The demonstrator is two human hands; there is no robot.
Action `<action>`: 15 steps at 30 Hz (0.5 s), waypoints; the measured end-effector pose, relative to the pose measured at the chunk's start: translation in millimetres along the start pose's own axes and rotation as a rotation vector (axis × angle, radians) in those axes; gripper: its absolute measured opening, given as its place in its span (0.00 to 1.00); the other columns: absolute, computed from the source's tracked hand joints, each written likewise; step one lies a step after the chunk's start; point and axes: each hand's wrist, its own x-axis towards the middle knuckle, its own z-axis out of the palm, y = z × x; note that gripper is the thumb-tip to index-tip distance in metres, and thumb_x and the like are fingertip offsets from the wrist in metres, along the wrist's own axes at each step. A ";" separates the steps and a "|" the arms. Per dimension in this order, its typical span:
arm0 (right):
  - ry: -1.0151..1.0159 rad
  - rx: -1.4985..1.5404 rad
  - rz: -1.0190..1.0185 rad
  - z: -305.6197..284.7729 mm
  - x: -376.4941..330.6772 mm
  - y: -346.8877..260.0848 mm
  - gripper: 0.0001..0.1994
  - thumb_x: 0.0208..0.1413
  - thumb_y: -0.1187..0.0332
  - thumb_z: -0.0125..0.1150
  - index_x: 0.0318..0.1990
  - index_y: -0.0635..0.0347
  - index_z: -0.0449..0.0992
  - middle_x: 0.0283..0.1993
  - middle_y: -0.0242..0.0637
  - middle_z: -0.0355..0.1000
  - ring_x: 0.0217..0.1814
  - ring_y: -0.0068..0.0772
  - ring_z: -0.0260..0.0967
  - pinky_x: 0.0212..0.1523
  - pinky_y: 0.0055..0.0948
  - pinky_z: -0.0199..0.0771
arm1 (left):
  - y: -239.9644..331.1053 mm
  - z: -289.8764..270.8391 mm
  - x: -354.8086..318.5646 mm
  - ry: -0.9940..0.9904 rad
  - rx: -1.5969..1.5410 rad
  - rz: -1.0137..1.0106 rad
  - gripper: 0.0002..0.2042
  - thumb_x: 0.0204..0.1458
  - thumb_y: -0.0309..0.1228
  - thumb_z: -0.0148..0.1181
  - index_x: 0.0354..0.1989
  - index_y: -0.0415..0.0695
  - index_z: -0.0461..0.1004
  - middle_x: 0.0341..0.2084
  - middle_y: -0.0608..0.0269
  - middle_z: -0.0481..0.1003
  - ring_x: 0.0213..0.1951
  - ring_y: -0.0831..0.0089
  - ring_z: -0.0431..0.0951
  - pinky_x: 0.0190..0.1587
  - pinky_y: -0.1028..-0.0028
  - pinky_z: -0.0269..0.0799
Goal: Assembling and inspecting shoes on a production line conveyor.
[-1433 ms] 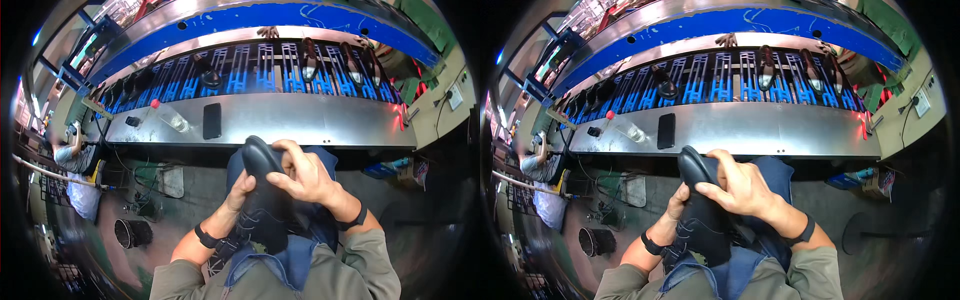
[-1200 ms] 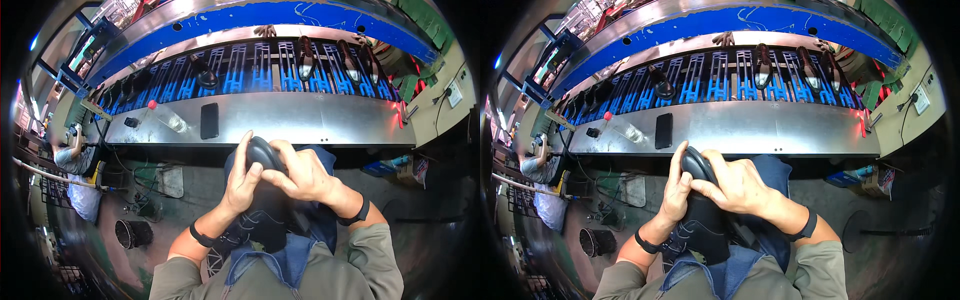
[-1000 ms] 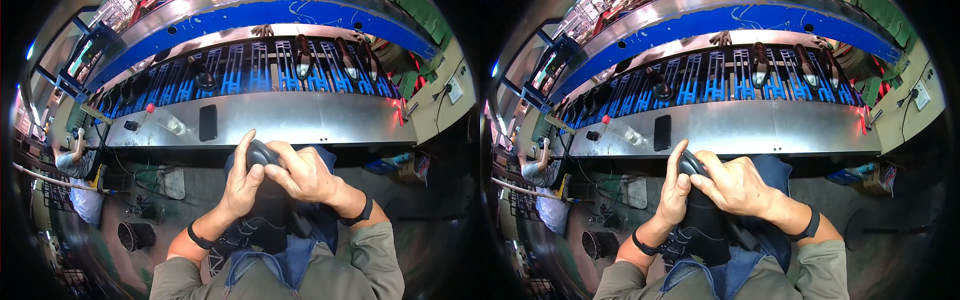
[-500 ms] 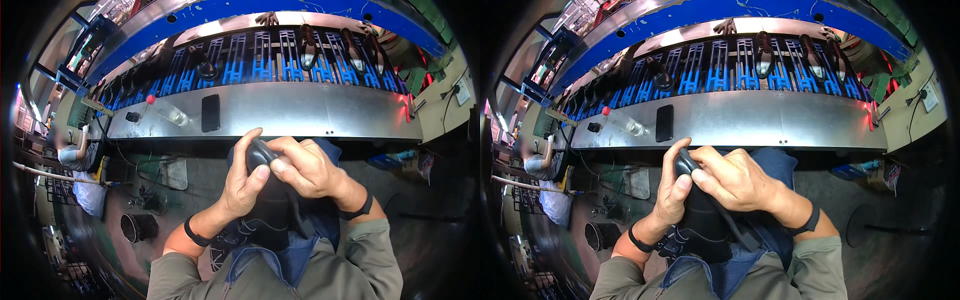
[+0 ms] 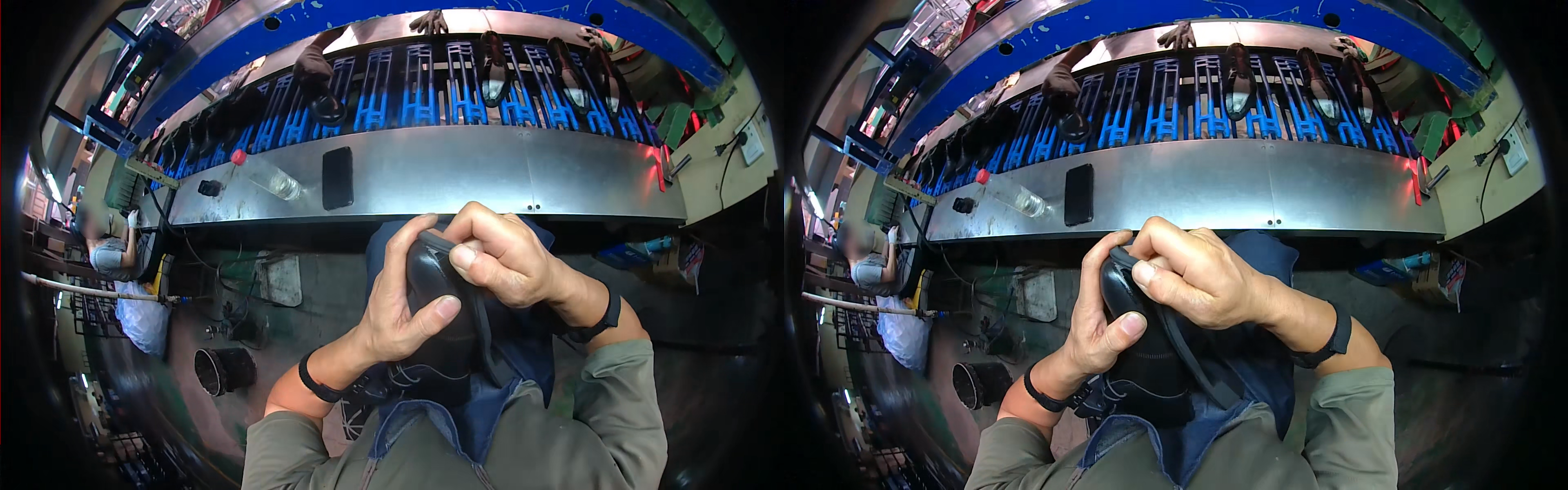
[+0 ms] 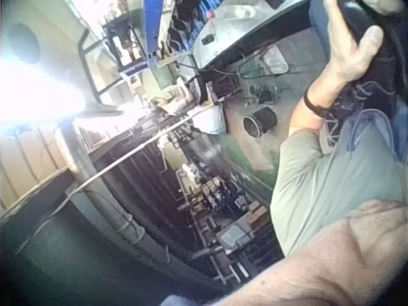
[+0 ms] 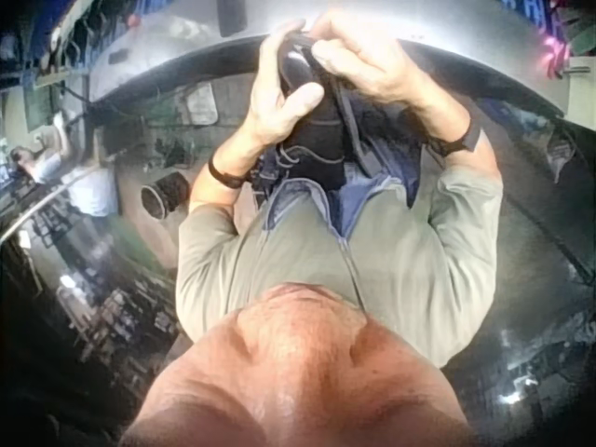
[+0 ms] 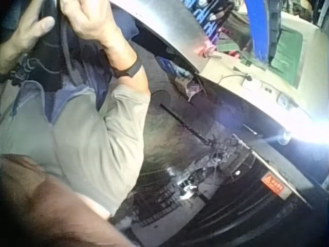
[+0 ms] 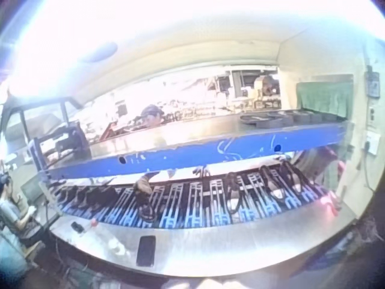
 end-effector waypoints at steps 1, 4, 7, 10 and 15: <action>0.006 0.092 0.086 1.7 -1.4 0.6 0.06 0.63 0.72 0.53 0.38 0.66 0.66 0.17 0.35 0.63 0.16 0.35 0.60 0.24 0.35 0.61 | -1.3 1.2 -0.8 0.004 -0.005 -0.003 0.41 0.56 0.39 0.63 0.71 0.37 0.45 0.51 0.50 0.68 0.53 0.63 0.71 0.58 0.62 0.65; 0.011 0.112 0.136 3.1 -0.9 0.5 0.06 0.61 0.73 0.54 0.38 0.67 0.66 0.17 0.35 0.62 0.16 0.36 0.61 0.22 0.34 0.62 | -6.1 2.4 -0.6 -0.010 -0.063 -0.027 0.41 0.57 0.39 0.62 0.71 0.37 0.44 0.52 0.50 0.67 0.52 0.64 0.71 0.58 0.62 0.65; -0.037 -0.376 -0.211 4.2 2.6 -6.8 0.13 0.57 0.68 0.60 0.36 0.71 0.66 0.15 0.39 0.61 0.15 0.42 0.65 0.17 0.37 0.64 | -8.1 3.0 -2.6 -0.033 -0.091 -0.028 0.40 0.58 0.40 0.61 0.72 0.40 0.43 0.52 0.52 0.66 0.51 0.66 0.70 0.55 0.64 0.66; -0.135 -0.561 -0.174 1.7 4.2 -23.7 0.26 0.53 0.53 0.67 0.34 0.74 0.66 0.14 0.42 0.63 0.13 0.46 0.67 0.16 0.38 0.65 | -10.9 6.7 -6.8 0.007 -0.141 -0.131 0.40 0.58 0.40 0.62 0.72 0.40 0.44 0.53 0.53 0.66 0.52 0.66 0.69 0.57 0.64 0.66; -0.239 -0.505 0.009 4.9 -14.0 -15.5 0.38 0.55 0.54 0.66 0.59 0.84 0.59 0.17 0.47 0.68 0.17 0.50 0.71 0.19 0.40 0.69 | -20.2 6.3 -12.0 0.108 -0.215 -0.204 0.40 0.57 0.41 0.62 0.72 0.39 0.46 0.55 0.53 0.65 0.55 0.66 0.67 0.61 0.64 0.63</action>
